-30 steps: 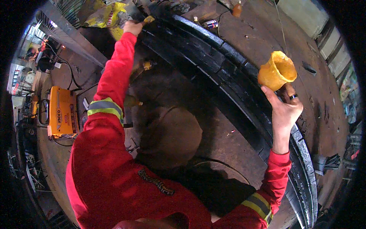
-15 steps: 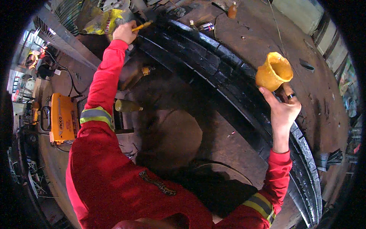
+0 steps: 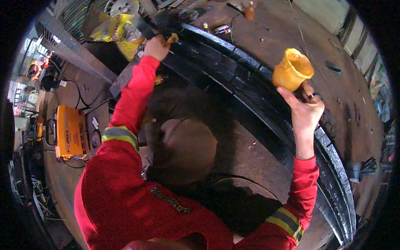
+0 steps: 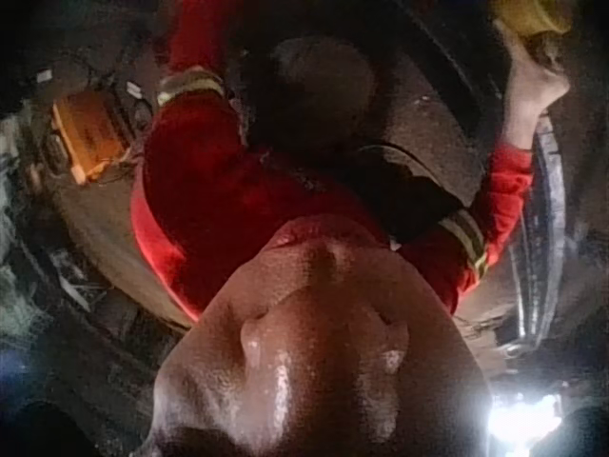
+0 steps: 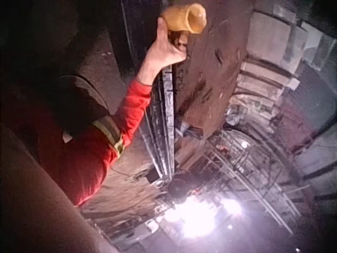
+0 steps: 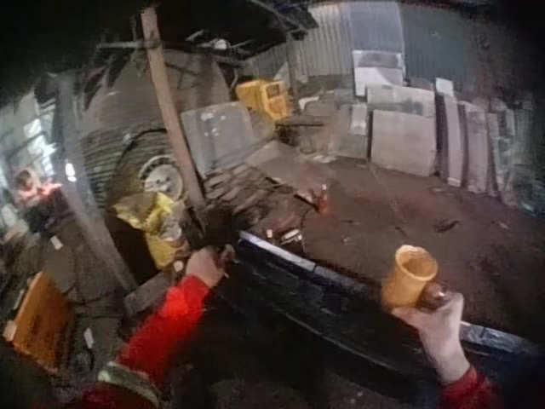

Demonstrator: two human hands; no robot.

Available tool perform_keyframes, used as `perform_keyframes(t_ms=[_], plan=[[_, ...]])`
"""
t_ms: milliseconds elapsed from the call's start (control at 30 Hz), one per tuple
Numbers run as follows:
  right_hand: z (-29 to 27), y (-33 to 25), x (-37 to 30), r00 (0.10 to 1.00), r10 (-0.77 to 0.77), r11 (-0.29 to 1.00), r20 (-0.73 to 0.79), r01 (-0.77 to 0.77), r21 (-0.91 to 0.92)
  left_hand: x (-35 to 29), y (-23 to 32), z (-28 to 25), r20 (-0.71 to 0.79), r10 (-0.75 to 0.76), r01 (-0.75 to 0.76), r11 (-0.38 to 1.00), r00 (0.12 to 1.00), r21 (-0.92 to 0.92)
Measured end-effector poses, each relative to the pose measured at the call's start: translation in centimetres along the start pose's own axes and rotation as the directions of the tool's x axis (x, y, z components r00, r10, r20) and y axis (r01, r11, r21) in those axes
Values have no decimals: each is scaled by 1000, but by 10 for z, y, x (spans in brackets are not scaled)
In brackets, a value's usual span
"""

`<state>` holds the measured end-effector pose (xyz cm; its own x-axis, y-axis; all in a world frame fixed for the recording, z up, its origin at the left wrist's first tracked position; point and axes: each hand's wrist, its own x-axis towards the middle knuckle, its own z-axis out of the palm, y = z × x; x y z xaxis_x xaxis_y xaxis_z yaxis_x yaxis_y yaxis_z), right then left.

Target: The person applies a yellow substance to a large curved metal surface using a brush and a small cup. The person repeatedly dips the brush into the cup and spreads the substance along the metal edge. The person also handles a small bottle and a cap during the process.

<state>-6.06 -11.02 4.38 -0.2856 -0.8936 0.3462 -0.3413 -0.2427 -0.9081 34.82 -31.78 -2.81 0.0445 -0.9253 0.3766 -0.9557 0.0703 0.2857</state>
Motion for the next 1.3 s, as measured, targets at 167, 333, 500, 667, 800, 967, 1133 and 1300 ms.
perform_keyframes(t_ms=[167,333,500,667,800,967,1133,1300], plan=[[-3,-4,-2,1000,-4,1000,-2,4,-2,-70,45,-19,182,275,-125,809,944,-574],[-3,-9,-4,1000,-1,1000,8,2,-12,-45,29,-13,280,387,-214,843,879,-493],[-1,-11,-8,1000,-7,999,20,6,37,-24,-18,-13,67,11,-7,998,998,-57],[-2,-7,-8,994,-102,994,25,103,-37,-38,32,-9,58,-68,58,984,996,170],[2,-5,-5,949,-304,915,78,314,-255,-47,49,-41,160,265,-239,957,951,-164],[-13,-5,-7,923,-350,871,158,383,-309,-65,98,-172,-78,569,-515,667,819,-539],[-8,2,-10,875,-441,828,200,483,-285,-74,195,-252,-20,982,-982,186,186,-26],[-6,-8,-11,863,-439,823,249,498,-274,-92,239,-229,69,997,-963,-50,-33,264]])
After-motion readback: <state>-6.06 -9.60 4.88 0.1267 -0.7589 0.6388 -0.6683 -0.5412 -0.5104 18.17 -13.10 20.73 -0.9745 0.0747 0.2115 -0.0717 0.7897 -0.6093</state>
